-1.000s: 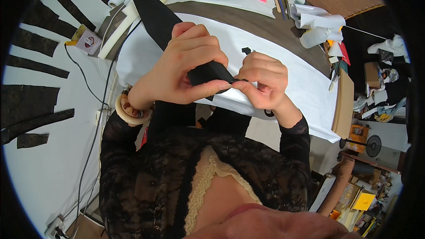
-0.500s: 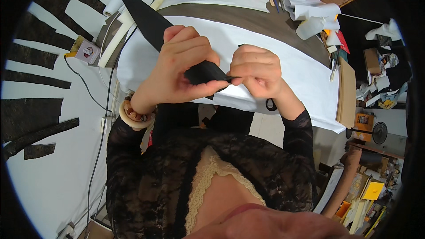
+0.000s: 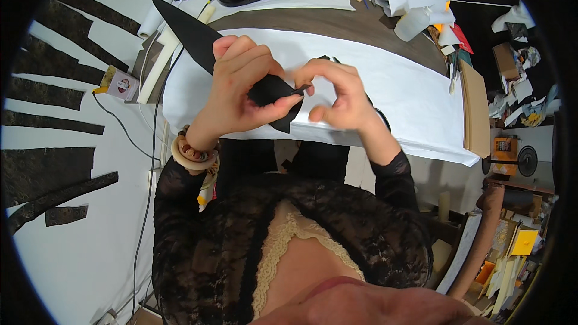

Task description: The person folds and trims black fabric strips, aligns them along the edges of a beige fabric piece, and uses an iron to press the seams. The person repeatedly cuts, folds, and irons the fabric to create a finished edge.

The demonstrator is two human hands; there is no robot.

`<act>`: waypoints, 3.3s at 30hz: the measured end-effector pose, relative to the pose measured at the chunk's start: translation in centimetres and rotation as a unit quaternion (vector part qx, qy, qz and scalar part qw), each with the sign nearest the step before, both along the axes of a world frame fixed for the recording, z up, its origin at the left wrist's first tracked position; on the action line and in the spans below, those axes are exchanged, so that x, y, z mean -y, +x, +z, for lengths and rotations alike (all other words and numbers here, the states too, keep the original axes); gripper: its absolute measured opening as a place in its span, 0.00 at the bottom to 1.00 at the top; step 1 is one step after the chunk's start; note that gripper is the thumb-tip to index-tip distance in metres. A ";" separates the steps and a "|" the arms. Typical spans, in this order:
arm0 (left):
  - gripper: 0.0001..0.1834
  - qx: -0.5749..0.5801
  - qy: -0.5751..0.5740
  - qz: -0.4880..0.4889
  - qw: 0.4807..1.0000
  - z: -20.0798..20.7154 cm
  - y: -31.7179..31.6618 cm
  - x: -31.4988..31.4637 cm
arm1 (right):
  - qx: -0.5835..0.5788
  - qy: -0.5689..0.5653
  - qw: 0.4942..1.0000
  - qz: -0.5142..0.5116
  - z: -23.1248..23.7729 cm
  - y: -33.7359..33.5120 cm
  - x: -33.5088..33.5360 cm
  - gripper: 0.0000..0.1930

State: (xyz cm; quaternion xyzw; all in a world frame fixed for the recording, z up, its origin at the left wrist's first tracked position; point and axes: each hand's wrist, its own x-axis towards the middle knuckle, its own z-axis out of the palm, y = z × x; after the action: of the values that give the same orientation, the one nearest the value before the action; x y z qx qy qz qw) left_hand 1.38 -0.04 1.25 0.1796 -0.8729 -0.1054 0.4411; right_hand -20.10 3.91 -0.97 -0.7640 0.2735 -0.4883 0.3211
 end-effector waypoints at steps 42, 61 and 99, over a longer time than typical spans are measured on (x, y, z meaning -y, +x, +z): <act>0.12 -0.058 -0.075 -0.018 0.995 -0.9 0.7 -0.1 | -0.390 0.057 0.780 -0.486 -10.4 -11.4 -9.1 0.12; 0.23 -0.003 0.131 -0.271 0.954 7.3 0.8 5.1 | 0.010 0.259 0.921 -0.291 -6.2 -11.5 -12.1 0.14; 0.16 0.211 -0.076 -0.215 0.951 12.4 5.6 2.0 | 0.186 0.386 0.885 0.181 2.2 -5.5 -10.5 0.20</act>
State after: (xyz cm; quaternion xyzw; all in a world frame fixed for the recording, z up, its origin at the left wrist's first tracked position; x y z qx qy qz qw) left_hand 7.01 -2.07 13.68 -0.0279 -0.9694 -0.0908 0.2264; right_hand -25.62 14.44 1.27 -0.5110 0.2325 -0.4104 0.7186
